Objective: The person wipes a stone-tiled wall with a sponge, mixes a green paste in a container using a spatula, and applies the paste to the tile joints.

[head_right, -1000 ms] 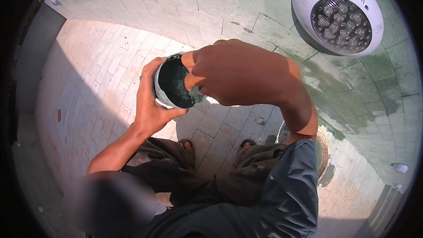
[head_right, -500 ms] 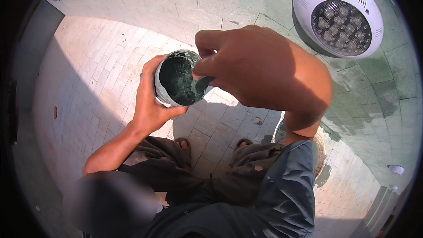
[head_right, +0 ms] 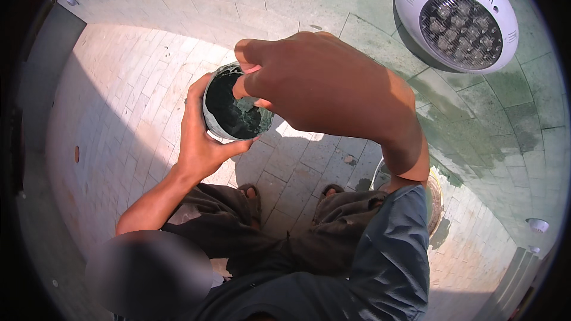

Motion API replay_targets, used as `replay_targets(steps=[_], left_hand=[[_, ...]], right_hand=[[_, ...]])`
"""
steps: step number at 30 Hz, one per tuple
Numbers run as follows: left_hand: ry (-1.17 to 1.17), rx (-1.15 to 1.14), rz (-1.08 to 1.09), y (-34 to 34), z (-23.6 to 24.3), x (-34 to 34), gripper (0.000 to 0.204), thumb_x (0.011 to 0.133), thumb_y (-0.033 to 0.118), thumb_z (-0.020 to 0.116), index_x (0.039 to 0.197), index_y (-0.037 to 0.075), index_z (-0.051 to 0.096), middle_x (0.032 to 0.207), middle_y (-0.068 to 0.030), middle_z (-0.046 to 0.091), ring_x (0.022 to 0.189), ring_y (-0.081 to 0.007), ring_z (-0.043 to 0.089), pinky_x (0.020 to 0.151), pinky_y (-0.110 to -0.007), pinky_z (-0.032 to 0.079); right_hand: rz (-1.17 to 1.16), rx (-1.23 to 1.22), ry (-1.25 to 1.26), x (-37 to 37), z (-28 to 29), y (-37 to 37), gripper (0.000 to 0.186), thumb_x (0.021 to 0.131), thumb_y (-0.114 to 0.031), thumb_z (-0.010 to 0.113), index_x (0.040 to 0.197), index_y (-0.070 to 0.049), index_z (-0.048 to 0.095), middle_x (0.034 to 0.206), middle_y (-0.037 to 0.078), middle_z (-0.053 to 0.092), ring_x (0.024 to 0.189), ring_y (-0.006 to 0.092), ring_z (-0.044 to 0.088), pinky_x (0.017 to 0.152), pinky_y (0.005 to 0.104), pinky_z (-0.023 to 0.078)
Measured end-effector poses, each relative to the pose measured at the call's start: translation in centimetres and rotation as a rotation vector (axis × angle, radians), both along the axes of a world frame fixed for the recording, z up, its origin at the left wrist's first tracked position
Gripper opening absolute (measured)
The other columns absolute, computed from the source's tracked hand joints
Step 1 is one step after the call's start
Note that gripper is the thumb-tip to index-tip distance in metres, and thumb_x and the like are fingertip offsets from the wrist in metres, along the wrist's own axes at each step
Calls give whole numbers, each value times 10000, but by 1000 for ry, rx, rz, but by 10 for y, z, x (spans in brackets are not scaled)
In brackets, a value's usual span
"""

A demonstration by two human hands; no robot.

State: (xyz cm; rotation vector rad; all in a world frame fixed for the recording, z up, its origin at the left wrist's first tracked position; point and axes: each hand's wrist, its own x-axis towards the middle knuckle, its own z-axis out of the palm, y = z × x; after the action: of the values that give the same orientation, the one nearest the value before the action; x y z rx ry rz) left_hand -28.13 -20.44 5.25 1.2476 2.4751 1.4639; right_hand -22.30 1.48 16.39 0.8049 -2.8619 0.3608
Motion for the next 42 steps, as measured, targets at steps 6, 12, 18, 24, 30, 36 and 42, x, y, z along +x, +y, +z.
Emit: replay_targets(steps=[6,12,18,24,30,36,42], left_hand=[[28,-26,-12,3,-3,-7,1044,621,213,920,1433,5,296,1334,-187,435,1242,-312,509,1047,-431,450],[-62,1,-86,4,-1,-8,1051,615,248,904,1444,49,288,1357,-210,404,1274,-394,453,1063,-505,398],[-124,58,-83,-7,-2,1,1036,671,313,886,1454,46,262,1368,-219,384,1295,-394,419,1083,-485,374],[-16,32,-139,-1,1,-13,1030,650,283,906,1442,38,296,1357,-206,414,1304,-351,430,1090,-446,370],[30,82,-42,-11,-11,-11,1149,606,197,944,1483,44,217,1409,-182,399,1311,-295,468,1105,-431,401],[206,202,-98,-2,-16,-16,1203,594,192,966,1498,99,178,1451,-191,332,1375,-327,387,1128,-465,378],[316,277,-86,-2,-11,-14,1095,597,196,960,1450,54,289,1391,-222,388,1313,-357,444,1057,-437,436]], right_hand=[[38,7,22,4,14,13,298,751,-88,779,1027,-160,692,932,17,585,674,223,642,586,383,500],[19,103,-205,-2,-1,-4,149,853,-141,698,1001,-132,699,1011,57,616,794,239,667,689,383,529],[-100,26,-268,10,30,-6,238,777,-92,765,1009,-138,743,994,75,653,803,230,690,668,363,538],[49,165,-335,-7,13,-3,261,823,-147,733,1083,-123,718,1058,101,653,890,269,681,785,395,533],[25,5,-108,5,24,3,141,875,-172,674,912,-36,686,935,82,617,798,265,657,700,414,504],[61,-18,0,27,15,-4,239,698,-87,785,925,-107,713,883,31,594,678,216,656,583,360,523],[70,4,33,23,9,-14,158,715,-84,766,862,-104,709,874,8,599,637,202,643,548,343,515]])
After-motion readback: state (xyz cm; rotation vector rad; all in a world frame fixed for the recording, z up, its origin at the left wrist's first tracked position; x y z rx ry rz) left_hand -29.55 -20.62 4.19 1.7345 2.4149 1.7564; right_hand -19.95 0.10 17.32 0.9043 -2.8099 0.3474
